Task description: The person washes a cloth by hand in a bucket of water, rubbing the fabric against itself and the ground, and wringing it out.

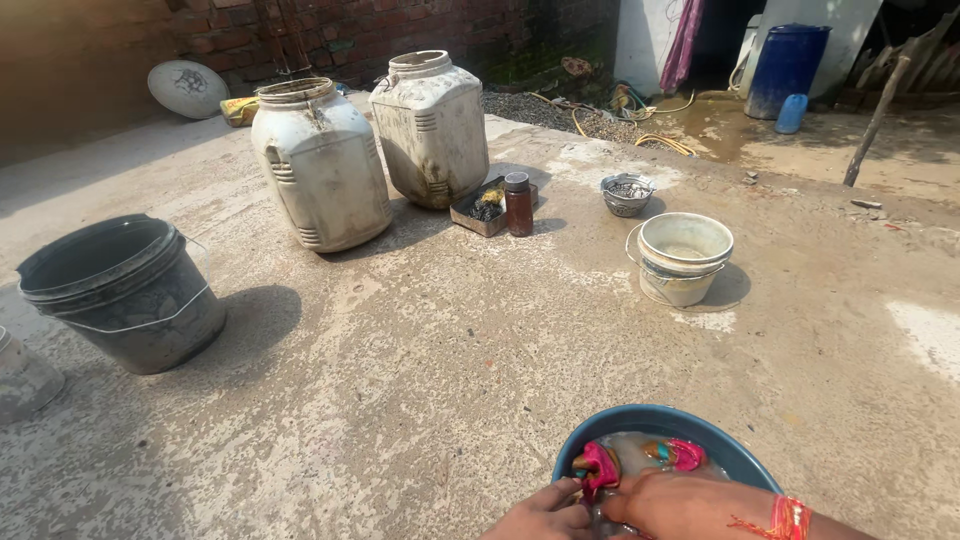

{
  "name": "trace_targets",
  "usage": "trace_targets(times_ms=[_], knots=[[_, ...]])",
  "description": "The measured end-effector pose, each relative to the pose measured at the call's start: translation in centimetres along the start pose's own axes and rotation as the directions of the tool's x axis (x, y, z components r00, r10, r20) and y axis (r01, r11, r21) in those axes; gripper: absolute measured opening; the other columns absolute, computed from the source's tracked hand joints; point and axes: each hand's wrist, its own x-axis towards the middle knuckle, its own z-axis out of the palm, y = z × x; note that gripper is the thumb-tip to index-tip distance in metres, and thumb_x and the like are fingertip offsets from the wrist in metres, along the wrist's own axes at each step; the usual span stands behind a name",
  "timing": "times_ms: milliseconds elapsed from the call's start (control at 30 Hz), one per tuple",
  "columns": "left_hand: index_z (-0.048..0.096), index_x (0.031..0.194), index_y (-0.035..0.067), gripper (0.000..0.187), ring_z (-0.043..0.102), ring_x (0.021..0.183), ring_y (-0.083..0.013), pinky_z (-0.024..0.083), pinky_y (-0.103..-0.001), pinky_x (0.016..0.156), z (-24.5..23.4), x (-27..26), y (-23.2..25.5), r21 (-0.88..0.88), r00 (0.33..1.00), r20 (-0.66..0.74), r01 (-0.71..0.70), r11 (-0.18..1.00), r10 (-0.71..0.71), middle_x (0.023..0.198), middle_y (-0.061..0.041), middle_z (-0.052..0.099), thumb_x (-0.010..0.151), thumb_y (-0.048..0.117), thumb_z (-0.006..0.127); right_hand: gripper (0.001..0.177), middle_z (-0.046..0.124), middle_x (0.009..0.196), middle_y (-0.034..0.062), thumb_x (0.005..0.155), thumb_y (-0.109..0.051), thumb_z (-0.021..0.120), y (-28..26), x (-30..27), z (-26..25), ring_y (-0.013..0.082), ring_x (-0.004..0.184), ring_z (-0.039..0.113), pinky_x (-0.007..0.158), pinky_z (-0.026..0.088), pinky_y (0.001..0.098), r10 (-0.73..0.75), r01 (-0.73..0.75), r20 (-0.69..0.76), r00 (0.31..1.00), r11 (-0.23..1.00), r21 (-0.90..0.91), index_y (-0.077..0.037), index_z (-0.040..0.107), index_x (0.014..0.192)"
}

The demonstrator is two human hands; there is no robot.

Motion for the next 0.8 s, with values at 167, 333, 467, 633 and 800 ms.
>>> trace_targets(times_ms=[167, 333, 467, 633, 800], knots=[[0.071, 0.093, 0.015, 0.011, 0.067, 0.108, -0.0159, 0.043, -0.045, 0.122, -2.5, -6.0, -1.5, 0.045, 0.997, 0.059, -0.046, 0.998, 0.044, 0.093, 0.002, 0.062, 0.087, 0.016, 0.062, 0.043, 0.048, 0.146, 0.0163, 0.099, -0.022, 0.054, -3.7, 1.7, 1.2, 0.0379, 0.136, 0.050, 0.109, 0.042, 0.0510, -0.124, 0.117, -0.057, 0.991, 0.987, -0.113, -0.015, 0.053, 0.141], [0.068, 0.087, 0.014, 0.008, 0.067, 0.106, -0.0147, 0.044, -0.044, 0.122, -7.7, -10.8, -1.2, 0.060, 0.995, 0.095, 0.007, 0.998, -0.013, 0.089, 0.002, 0.061, 0.086, 0.019, 0.062, 0.047, 0.054, 0.135, 0.0200, 0.098, -0.022, 0.051, -8.7, 2.9, 1.2, 0.0404, 0.129, 0.056, 0.104, 0.046, 0.0513, -0.210, 0.194, -0.048, 0.977, 0.955, -0.225, -0.016, 0.052, 0.145], [0.066, 0.081, 0.014, 0.007, 0.066, 0.099, -0.0164, 0.043, -0.046, 0.120, -9.9, -15.1, -0.5, 0.131, 0.986, 0.162, 0.012, 0.991, -0.033, 0.082, 0.003, 0.060, 0.084, 0.019, 0.062, 0.052, 0.053, 0.138, 0.0176, 0.099, -0.034, 0.054, -12.6, 3.7, 0.5, 0.0414, 0.128, 0.055, 0.105, 0.043, 0.0521, -0.219, 0.208, -0.038, 0.975, 0.960, -0.190, -0.024, 0.050, 0.150], [0.066, 0.083, 0.016, 0.008, 0.066, 0.100, -0.0203, 0.047, -0.042, 0.112, -14.9, -19.3, 1.7, 0.174, 0.990, 0.130, 0.030, 0.984, -0.053, 0.086, 0.001, 0.062, 0.088, 0.019, 0.062, 0.061, 0.052, 0.138, 0.0210, 0.097, -0.048, 0.061, -16.9, 5.1, -0.3, 0.0429, 0.129, 0.052, 0.106, 0.041, 0.0516, -0.339, 0.317, -0.026, 0.940, 0.902, -0.292, -0.020, 0.049, 0.150], [0.070, 0.087, 0.012, 0.015, 0.064, 0.106, -0.0236, 0.042, -0.045, 0.116, -24.0, -20.8, 5.6, 0.075, 0.941, 0.287, 0.165, 0.983, -0.180, 0.088, -0.002, 0.066, 0.095, 0.022, 0.063, 0.057, 0.060, 0.127, 0.0175, 0.094, -0.048, 0.060, -21.2, 7.4, 0.3, 0.0371, 0.124, 0.056, 0.104, 0.044, 0.0486, -0.392, 0.362, -0.043, 0.919, 0.881, -0.305, -0.017, 0.057, 0.142]])
